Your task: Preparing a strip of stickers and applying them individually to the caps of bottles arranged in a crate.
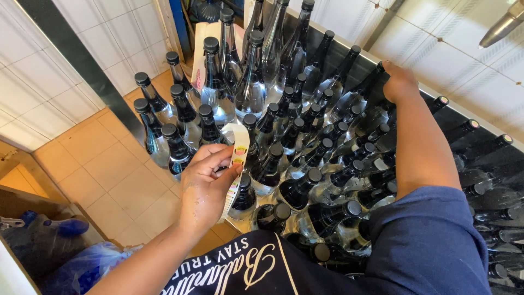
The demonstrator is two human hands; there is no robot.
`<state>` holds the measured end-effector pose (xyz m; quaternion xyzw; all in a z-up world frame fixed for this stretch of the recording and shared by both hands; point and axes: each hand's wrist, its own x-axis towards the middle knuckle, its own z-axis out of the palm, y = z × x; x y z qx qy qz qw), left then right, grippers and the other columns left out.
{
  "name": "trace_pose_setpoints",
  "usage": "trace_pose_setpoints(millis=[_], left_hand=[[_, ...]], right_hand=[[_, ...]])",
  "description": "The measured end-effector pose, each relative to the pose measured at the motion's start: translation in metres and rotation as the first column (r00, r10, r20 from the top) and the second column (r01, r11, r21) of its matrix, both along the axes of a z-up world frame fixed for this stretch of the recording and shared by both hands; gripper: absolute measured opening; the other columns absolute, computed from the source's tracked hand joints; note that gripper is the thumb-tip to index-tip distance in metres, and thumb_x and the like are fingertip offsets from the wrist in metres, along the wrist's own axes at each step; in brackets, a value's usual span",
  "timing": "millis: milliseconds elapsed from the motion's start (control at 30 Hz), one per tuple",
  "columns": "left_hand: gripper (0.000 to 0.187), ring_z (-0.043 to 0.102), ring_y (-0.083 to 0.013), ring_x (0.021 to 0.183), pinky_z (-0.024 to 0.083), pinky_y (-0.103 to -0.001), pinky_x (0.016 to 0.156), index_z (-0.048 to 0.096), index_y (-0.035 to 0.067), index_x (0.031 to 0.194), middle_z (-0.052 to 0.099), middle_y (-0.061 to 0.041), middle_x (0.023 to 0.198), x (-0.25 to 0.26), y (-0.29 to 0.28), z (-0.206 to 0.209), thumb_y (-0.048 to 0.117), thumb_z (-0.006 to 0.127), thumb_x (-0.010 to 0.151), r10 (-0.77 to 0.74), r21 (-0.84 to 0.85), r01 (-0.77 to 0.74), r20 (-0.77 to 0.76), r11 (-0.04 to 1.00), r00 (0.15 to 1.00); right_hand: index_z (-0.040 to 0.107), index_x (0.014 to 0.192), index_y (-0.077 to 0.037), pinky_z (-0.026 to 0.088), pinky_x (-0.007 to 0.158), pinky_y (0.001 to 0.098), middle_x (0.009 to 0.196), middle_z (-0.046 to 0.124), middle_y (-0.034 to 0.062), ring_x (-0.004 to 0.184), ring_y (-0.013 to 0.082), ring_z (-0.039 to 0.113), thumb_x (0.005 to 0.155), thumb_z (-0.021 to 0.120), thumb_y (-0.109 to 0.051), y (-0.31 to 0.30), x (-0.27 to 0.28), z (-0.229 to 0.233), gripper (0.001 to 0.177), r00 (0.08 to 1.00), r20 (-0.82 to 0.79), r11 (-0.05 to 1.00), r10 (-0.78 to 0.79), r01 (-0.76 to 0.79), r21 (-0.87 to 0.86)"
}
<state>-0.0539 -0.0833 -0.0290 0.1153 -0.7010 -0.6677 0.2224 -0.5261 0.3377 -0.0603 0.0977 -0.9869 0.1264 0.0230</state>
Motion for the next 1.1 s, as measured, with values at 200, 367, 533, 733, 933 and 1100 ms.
trace_pose_setpoints(millis=[200,367,533,733,933,1100], left_hand=[[0.035,0.08,-0.0196,0.099,0.071,-0.034,0.085,0.081,-0.005,0.127,0.071,-0.015,0.119,0.002,-0.003,-0.001,-0.009,0.082,0.092,-0.007,0.176,0.009,-0.012,0.984,1.0],[0.027,0.077,-0.0157,0.098,0.07,-0.03,0.085,0.081,-0.006,0.123,0.074,-0.012,0.118,-0.002,-0.009,-0.017,-0.005,0.081,0.096,0.033,0.31,-0.029,-0.005,0.95,0.999],[0.026,0.076,-0.017,0.089,0.069,-0.031,0.074,0.086,0.0,0.116,0.078,-0.014,0.1,-0.01,-0.022,-0.025,0.001,0.09,0.09,0.096,0.243,-0.112,0.077,0.964,0.992],[0.022,0.082,-0.0161,0.076,0.07,-0.03,0.065,0.09,0.006,0.105,0.083,-0.013,0.088,-0.01,-0.039,0.002,0.005,0.097,0.084,0.036,0.182,-0.03,-0.027,0.983,0.999],[0.008,0.081,-0.0208,0.076,0.066,-0.034,0.071,0.09,0.016,0.099,0.085,-0.005,0.091,0.016,-0.092,0.037,0.012,0.093,0.093,-0.094,-0.299,-0.012,-0.336,0.954,0.937],[0.011,0.082,-0.0182,0.077,0.066,-0.031,0.074,0.091,0.021,0.1,0.086,0.002,0.089,0.01,-0.121,0.032,0.013,0.091,0.092,-0.149,-0.383,-0.016,-0.398,0.923,0.905]], right_hand=[[0.029,0.183,-0.02,0.046,0.117,0.0714,0.182,0.029,0.0215,0.156,0.0548,0.04,0.109,0.041,0.004,-0.026,0.029,0.014,0.079,0.988,0.135,0.983,-0.073,0.094,-0.155],[0.048,0.163,-0.013,0.053,0.107,0.063,0.152,0.051,0.0188,0.135,0.0495,0.057,0.107,0.063,-0.004,-0.077,0.043,0.023,0.059,0.98,-0.2,0.964,0.0,-0.053,-0.26],[0.072,0.136,-0.004,0.062,0.093,0.0524,0.113,0.08,0.0161,0.107,0.0432,0.078,0.104,0.092,-0.013,-0.16,0.122,0.042,0.039,0.819,-0.573,0.904,0.023,-0.262,-0.338],[0.089,0.111,-0.026,0.062,0.08,0.0384,0.116,0.085,-0.0006,0.103,0.0264,0.078,0.094,0.097,-0.027,-0.286,0.362,0.084,0.019,0.362,-0.8,0.573,0.478,-0.819,-0.028],[0.087,0.112,-0.008,0.067,0.077,0.0378,0.105,0.08,0.0091,0.092,0.0289,0.08,0.098,0.09,-0.018,-0.33,0.415,0.128,0.017,0.432,-0.679,0.483,0.594,-0.866,-0.129],[0.089,0.108,-0.012,0.067,0.077,0.0411,0.102,0.086,0.0102,0.091,0.0306,0.084,0.1,0.083,-0.012,-0.352,0.432,0.142,0.01,0.69,-0.455,0.51,0.563,-0.723,-0.465]])
